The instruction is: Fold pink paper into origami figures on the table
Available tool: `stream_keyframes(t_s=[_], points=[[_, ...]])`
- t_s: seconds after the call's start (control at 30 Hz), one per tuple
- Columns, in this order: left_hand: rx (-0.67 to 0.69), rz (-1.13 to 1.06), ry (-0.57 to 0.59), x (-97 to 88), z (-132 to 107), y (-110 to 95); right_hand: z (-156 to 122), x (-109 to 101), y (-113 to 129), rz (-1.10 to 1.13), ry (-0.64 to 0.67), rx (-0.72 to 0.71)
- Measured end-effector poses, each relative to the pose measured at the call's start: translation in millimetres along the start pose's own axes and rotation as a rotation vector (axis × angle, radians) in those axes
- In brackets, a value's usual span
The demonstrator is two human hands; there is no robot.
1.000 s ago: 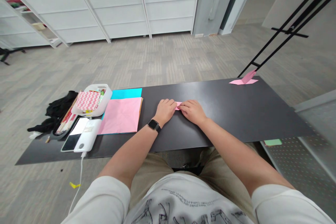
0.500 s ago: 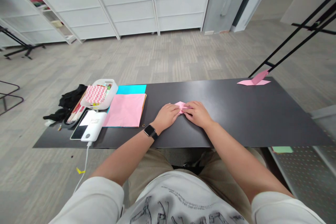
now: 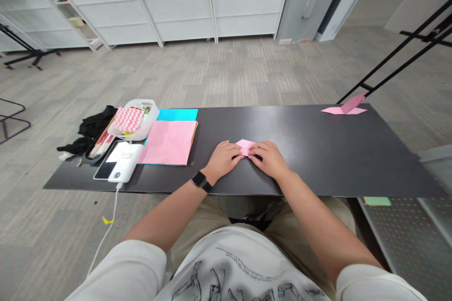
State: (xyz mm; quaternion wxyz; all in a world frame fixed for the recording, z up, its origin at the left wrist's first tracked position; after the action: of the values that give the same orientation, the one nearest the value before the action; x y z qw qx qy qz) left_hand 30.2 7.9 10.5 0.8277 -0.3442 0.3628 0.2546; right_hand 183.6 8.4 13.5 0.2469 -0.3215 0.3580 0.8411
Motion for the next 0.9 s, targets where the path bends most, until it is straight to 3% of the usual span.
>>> stream_keyframes(t_s=[0.9], points=[[-0.076, -0.085, -0.014, -7.4, 4.2, -1.7, 5.8, 6.0, -8.2, -0.039, -0.024, 0.101]])
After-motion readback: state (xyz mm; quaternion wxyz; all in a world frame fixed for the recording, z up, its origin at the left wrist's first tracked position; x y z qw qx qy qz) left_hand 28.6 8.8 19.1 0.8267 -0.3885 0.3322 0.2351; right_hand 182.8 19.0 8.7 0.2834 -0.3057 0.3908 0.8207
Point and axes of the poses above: each hand's wrist, its own z-axis towards the middle knuckle, its own x-axis out of the palm, y = z × x, the point moved 9 cm from there along z, towards the middle knuckle, and after that the axes turned 12 degrees about -y, right-handed, at the moved point
